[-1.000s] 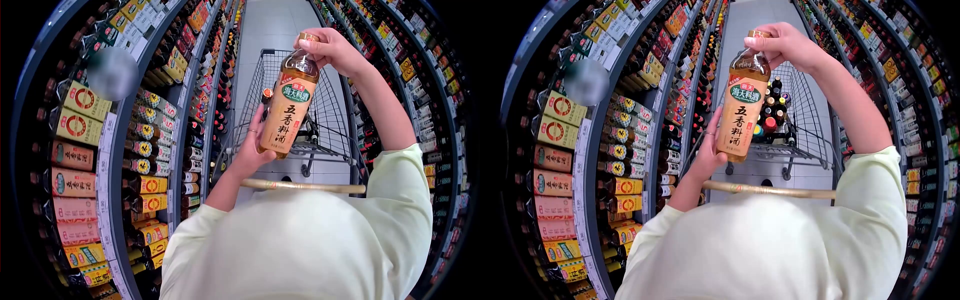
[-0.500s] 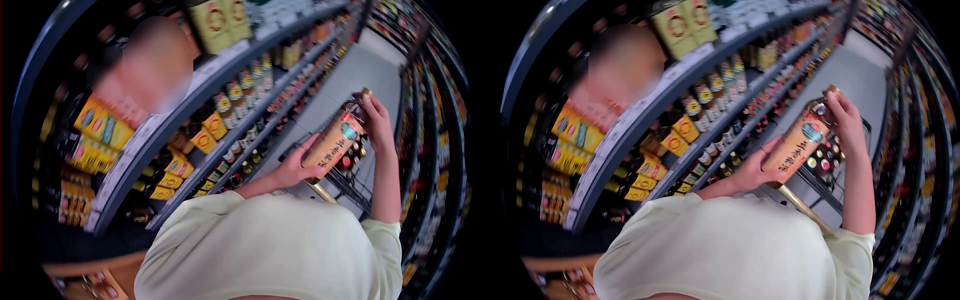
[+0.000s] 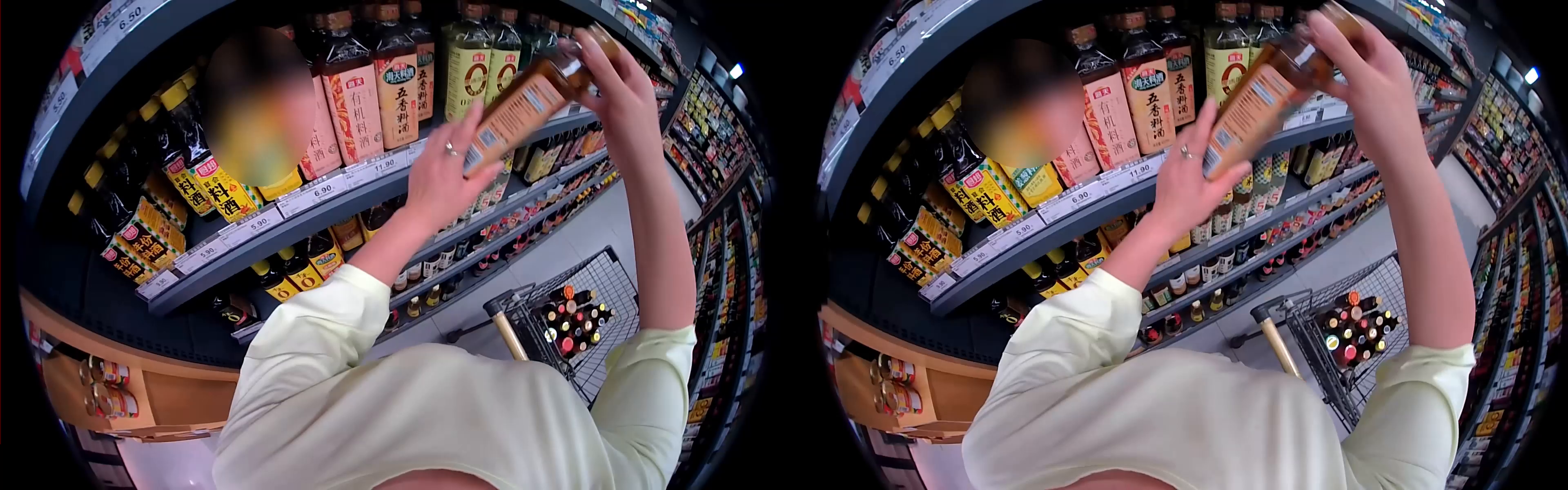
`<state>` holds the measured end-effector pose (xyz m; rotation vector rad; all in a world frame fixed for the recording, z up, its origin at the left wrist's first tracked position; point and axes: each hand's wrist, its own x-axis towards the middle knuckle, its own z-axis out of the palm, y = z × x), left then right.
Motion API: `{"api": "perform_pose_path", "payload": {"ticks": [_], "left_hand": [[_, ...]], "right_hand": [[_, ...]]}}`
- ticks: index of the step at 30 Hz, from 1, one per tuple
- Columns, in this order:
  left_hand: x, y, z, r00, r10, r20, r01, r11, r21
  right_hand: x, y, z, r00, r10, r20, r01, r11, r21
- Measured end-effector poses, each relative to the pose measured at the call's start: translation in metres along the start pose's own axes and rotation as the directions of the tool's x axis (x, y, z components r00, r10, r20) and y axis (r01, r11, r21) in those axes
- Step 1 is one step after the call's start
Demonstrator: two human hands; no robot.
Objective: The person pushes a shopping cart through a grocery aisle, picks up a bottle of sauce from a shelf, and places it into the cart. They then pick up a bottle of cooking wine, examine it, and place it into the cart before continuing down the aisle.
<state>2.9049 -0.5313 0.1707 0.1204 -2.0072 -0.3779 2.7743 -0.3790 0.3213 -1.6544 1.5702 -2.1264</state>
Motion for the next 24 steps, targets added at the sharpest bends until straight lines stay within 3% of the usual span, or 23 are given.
{"api": "perform_pose_path", "payload": {"ticks": [1, 2, 3, 5, 7, 9, 11, 13, 15, 17, 18, 19, 22, 24], "left_hand": [[0.010, -0.001, -0.002, 0.998, -0.023, -0.055, 0.026, 0.998, 0.053], [0.016, -0.007, -0.002, 0.996, -0.037, -0.078, 0.043, 0.996, 0.074], [0.017, -0.011, -0.002, 0.996, -0.029, -0.087, 0.036, 0.996, 0.077], [0.018, -0.020, 0.000, 0.983, 0.032, -0.180, 0.012, 0.971, 0.240], [0.010, -0.020, 0.000, 0.990, 0.003, -0.144, 0.035, 0.965, 0.259], [0.001, -0.020, 0.003, 0.988, 0.088, -0.123, -0.026, 0.900, 0.436], [-0.005, -0.023, 0.006, 0.994, 0.065, -0.091, -0.021, 0.906, 0.422], [-0.009, -0.025, 0.008, 0.999, 0.053, -0.009, -0.042, 0.872, 0.487], [-0.012, -0.031, 0.011, 0.999, 0.035, 0.011, -0.036, 0.866, 0.498], [-0.015, -0.033, 0.011, 0.998, 0.010, 0.063, -0.043, 0.837, 0.545], [-0.016, -0.035, 0.011, 0.998, 0.013, 0.058, -0.043, 0.838, 0.544], [-0.017, -0.036, 0.011, 0.997, 0.006, 0.077, -0.048, 0.837, 0.545], [-0.020, -0.038, 0.012, 0.995, -0.001, 0.102, -0.055, 0.834, 0.549], [-0.020, -0.040, 0.014, 0.994, 0.000, 0.109, -0.061, 0.829, 0.556]], "right_hand": [[0.013, -0.002, 0.007, 0.997, -0.066, 0.046, 0.066, 0.998, -0.007], [0.032, 0.004, 0.005, 0.998, -0.065, 0.012, 0.066, 0.984, -0.167], [0.044, 0.006, 0.010, 0.990, -0.096, 0.100, 0.107, 0.988, -0.114], [0.056, -0.005, 0.033, 0.994, -0.091, 0.061, 0.098, 0.987, -0.126], [0.071, 0.003, 0.043, 0.981, -0.186, 0.063, 0.193, 0.968, -0.159], [0.080, 0.009, 0.049, 0.976, -0.196, 0.095, 0.212, 0.952, -0.220], [0.079, 0.011, 0.057, 0.991, -0.107, 0.085, 0.122, 0.975, -0.186], [0.084, 0.026, 0.063, 0.985, -0.149, 0.092, 0.170, 0.936, -0.309], [0.093, 0.051, 0.062, 0.984, -0.164, 0.065, 0.176, 0.938, -0.300], [0.109, 0.081, 0.053, 0.958, -0.199, 0.205, 0.255, 0.921, -0.294], [0.102, 0.073, 0.062, 0.968, -0.173, 0.181, 0.234, 0.885, -0.403], [0.107, 0.084, 0.064, 0.950, -0.257, 0.178, 0.307, 0.873, -0.379], [0.106, 0.086, 0.076, 0.964, -0.217, 0.155, 0.265, 0.853, -0.450], [0.110, 0.082, 0.080, 0.982, -0.094, 0.163, 0.169, 0.823, -0.542]]}}
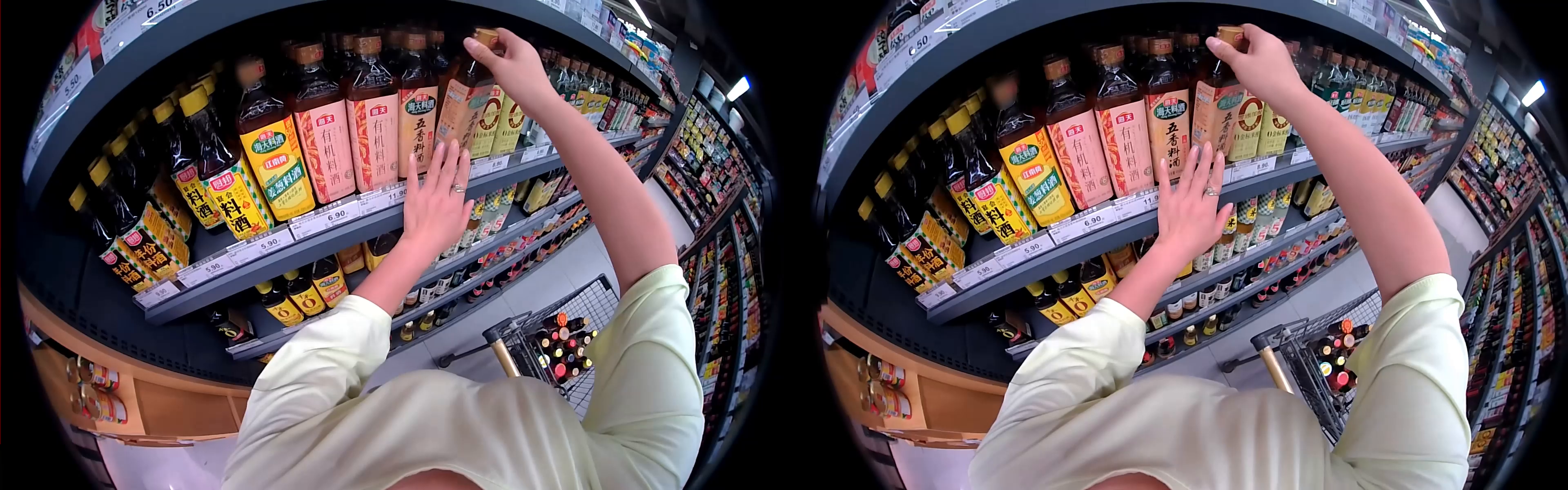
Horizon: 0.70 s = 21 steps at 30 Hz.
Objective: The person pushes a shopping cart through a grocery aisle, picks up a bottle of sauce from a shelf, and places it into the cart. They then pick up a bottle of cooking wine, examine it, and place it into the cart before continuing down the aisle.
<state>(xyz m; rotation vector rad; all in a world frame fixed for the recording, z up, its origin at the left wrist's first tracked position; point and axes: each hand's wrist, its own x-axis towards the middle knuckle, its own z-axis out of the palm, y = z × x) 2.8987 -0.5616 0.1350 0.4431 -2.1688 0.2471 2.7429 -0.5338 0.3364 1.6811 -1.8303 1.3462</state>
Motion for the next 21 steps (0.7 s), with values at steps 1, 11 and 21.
{"api": "perform_pose_path", "payload": {"ticks": [1, 11, 21], "left_hand": [[0.000, 0.000, 0.001, 1.000, -0.002, 0.009, 0.002, 1.000, -0.001], [-0.002, -0.003, 0.007, 0.998, 0.005, 0.066, -0.010, 0.998, 0.062], [-0.002, -0.002, 0.010, 0.997, 0.016, 0.074, -0.021, 0.997, 0.070]], "right_hand": [[0.001, -0.003, 0.002, 0.999, 0.045, 0.014, -0.044, 0.998, -0.043], [0.019, 0.003, 0.023, 0.989, 0.149, 0.024, -0.145, 0.982, -0.122], [0.025, -0.007, 0.020, 0.983, 0.165, 0.075, -0.141, 0.958, -0.250]]}}
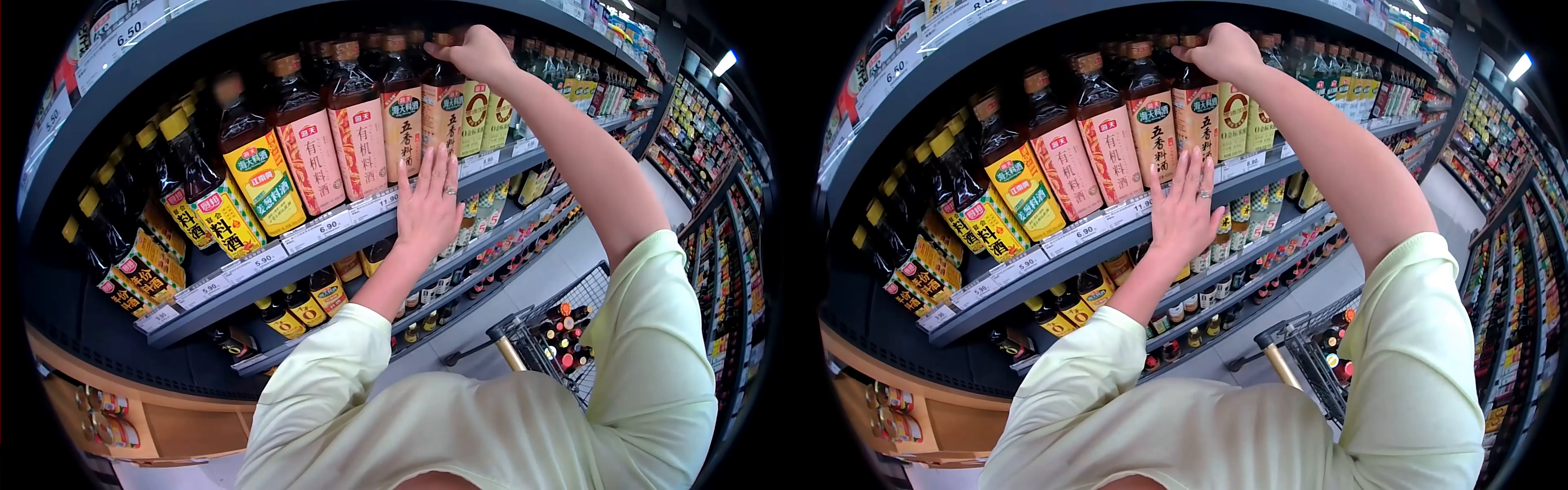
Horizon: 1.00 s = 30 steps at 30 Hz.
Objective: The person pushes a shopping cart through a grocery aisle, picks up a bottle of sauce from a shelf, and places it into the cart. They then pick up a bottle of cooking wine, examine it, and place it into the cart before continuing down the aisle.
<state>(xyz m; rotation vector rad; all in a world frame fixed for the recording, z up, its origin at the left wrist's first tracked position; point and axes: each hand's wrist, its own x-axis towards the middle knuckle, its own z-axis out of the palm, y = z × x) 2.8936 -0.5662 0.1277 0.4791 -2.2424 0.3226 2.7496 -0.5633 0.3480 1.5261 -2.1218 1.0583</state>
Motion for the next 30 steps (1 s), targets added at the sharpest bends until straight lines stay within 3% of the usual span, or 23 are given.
{"api": "perform_pose_path", "payload": {"ticks": [10, 14, 22, 24, 25, 26, 28, 29, 30], "left_hand": [[0.000, 0.001, -0.001, 1.000, 0.012, 0.026, -0.014, 0.998, 0.061], [0.001, 0.004, 0.001, 0.999, 0.003, 0.034, -0.006, 0.996, 0.088], [0.003, 0.009, -0.003, 0.999, 0.009, 0.038, -0.013, 0.995, 0.099], [0.000, 0.012, -0.003, 0.999, 0.011, 0.031, -0.013, 0.997, 0.073], [-0.003, 0.015, -0.003, 0.999, 0.053, -0.004, -0.052, 0.998, 0.023], [-0.007, 0.017, -0.003, 0.995, 0.091, -0.040, -0.092, 0.995, -0.024], [-0.024, 0.034, -0.004, 0.986, 0.160, -0.048, -0.165, 0.974, -0.155], [-0.036, 0.043, -0.003, 0.975, 0.222, -0.021, -0.220, 0.943, -0.250], [-0.051, 0.052, 0.000, 0.958, 0.287, -0.001, -0.270, 0.900, -0.343]], "right_hand": [[-0.001, 0.001, 0.004, 0.995, -0.090, -0.051, 0.087, 0.994, -0.060], [-0.006, -0.008, -0.001, 0.995, -0.001, -0.102, 0.012, 0.993, 0.115], [-0.010, -0.002, -0.008, 1.000, -0.022, -0.002, 0.022, 0.999, 0.029], [-0.023, 0.009, -0.011, 0.987, -0.050, -0.156, 0.081, 0.977, 0.199], [-0.037, 0.010, -0.020, 0.986, -0.054, -0.160, 0.072, 0.992, 0.108], [-0.050, 0.025, -0.019, 0.979, -0.064, -0.194, 0.106, 0.971, 0.215], [-0.085, 0.062, -0.028, 0.979, -0.182, -0.094, 0.200, 0.951, 0.235], [-0.125, 0.056, -0.035, 0.981, -0.136, -0.137, 0.170, 0.947, 0.274], [-0.157, 0.069, -0.047, 1.000, -0.028, -0.009, 0.029, 0.982, 0.187]]}}
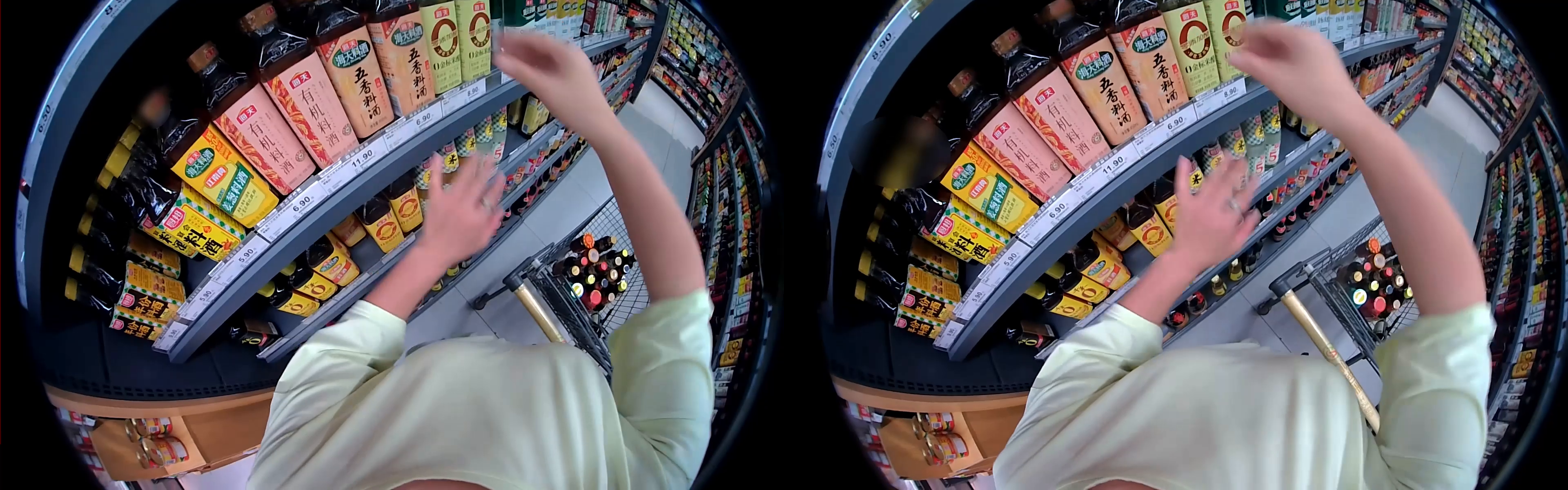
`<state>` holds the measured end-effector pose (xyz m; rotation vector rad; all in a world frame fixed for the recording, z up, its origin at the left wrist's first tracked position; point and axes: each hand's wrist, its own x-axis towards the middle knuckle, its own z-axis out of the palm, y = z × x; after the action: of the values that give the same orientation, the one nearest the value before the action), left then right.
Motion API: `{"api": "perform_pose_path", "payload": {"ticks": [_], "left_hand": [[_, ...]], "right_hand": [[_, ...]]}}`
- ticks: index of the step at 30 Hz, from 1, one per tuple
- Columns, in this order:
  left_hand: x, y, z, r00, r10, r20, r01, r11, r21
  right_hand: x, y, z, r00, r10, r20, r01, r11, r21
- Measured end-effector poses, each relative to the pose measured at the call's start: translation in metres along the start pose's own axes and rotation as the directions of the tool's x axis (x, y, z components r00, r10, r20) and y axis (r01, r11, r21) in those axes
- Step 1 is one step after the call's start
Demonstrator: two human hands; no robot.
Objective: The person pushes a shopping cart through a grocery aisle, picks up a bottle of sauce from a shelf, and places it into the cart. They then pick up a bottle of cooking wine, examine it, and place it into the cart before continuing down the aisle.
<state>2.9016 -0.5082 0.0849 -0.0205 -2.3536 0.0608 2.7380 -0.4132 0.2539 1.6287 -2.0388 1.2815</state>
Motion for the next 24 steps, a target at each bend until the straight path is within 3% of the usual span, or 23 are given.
{"api": "perform_pose_path", "payload": {"ticks": [2, 3, 4, 6, 8, 10, 11, 12, 14, 16, 18, 19, 20, 22, 24], "left_hand": [[-0.033, 0.021, 0.027, 0.990, 0.108, 0.085, -0.095, 0.985, -0.145], [-0.046, 0.029, 0.034, 0.977, 0.143, 0.159, -0.103, 0.967, -0.231], [-0.058, 0.037, 0.041, 0.957, 0.182, 0.228, -0.104, 0.943, -0.317], [-0.076, 0.047, 0.055, 0.941, 0.238, 0.240, -0.129, 0.910, -0.394], [-0.079, 0.055, 0.057, 0.939, 0.255, 0.229, -0.131, 0.884, -0.449], [-0.078, 0.056, 0.060, 0.910, 0.327, 0.256, -0.152, 0.836, -0.527], [-0.074, 0.054, 0.059, 0.879, 0.373, 0.299, -0.185, 0.843, -0.506], [-0.071, 0.055, 0.060, 0.861, 0.380, 0.338, -0.171, 0.842, -0.512], [-0.063, 0.060, 0.066, 0.813, 0.419, 0.403, -0.146, 0.818, -0.556], [-0.059, 0.066, 0.078, 0.774, 0.482, 0.410, -0.169, 0.782, -0.600], [-0.050, 0.073, 0.087, 0.767, 0.521, 0.375, -0.182, 0.736, -0.652], [-0.046, 0.074, 0.091, 0.730, 0.552, 0.404, -0.197, 0.736, -0.648], [-0.042, 0.077, 0.096, 0.693, 0.578, 0.430, -0.213, 0.735, -0.644], [-0.042, 0.079, 0.108, 0.737, 0.579, 0.350, -0.219, 0.693, -0.687], [-0.043, 0.076, 0.113, 0.571, 0.646, 0.507, -0.251, 0.725, -0.641]], "right_hand": [[-0.079, 0.019, -0.010, 0.994, 0.106, -0.035, -0.097, 0.977, 0.188], [-0.127, 0.047, -0.020, 0.956, 0.292, 0.035, -0.293, 0.938, 0.183], [-0.171, 0.041, -0.024, 0.866, 0.500, -0.016, -0.480, 0.840, 0.255], [-0.275, 0.072, -0.040, 0.673, 0.728, -0.131, -0.692, 0.682, 0.238], [-0.392, 0.083, -0.058, 0.537, 0.798, -0.276, -0.754, 0.600, 0.268], [-0.467, 0.042, -0.072, 0.309, 0.851, -0.425, -0.873, 0.431, 0.228], [-0.499, 0.024, -0.075, 0.194, 0.856, -0.478, -0.868, 0.377, 0.323], [-0.520, 0.003, -0.078, 0.152, 0.832, -0.533, -0.898, 0.342, 0.277], [-0.533, -0.039, -0.080, 0.114, 0.824, -0.555, -0.944, 0.265, 0.199], [-0.548, -0.068, -0.083, 0.239, 0.819, -0.522, -0.970, 0.179, -0.164], [-0.558, -0.081, -0.086, 0.446, 0.822, -0.355, -0.826, 0.225, -0.517], [-0.557, -0.089, -0.087, 0.361, 0.890, -0.277, -0.815, 0.156, -0.558], [-0.557, -0.094, -0.087, 0.355, 0.906, -0.228, -0.785, 0.157, -0.599], [-0.551, -0.100, -0.088, 0.346, 0.909, -0.235, -0.763, 0.127, -0.634], [-0.558, -0.097, -0.089, 0.314, 0.909, -0.273, -0.762, 0.070, -0.643]]}}
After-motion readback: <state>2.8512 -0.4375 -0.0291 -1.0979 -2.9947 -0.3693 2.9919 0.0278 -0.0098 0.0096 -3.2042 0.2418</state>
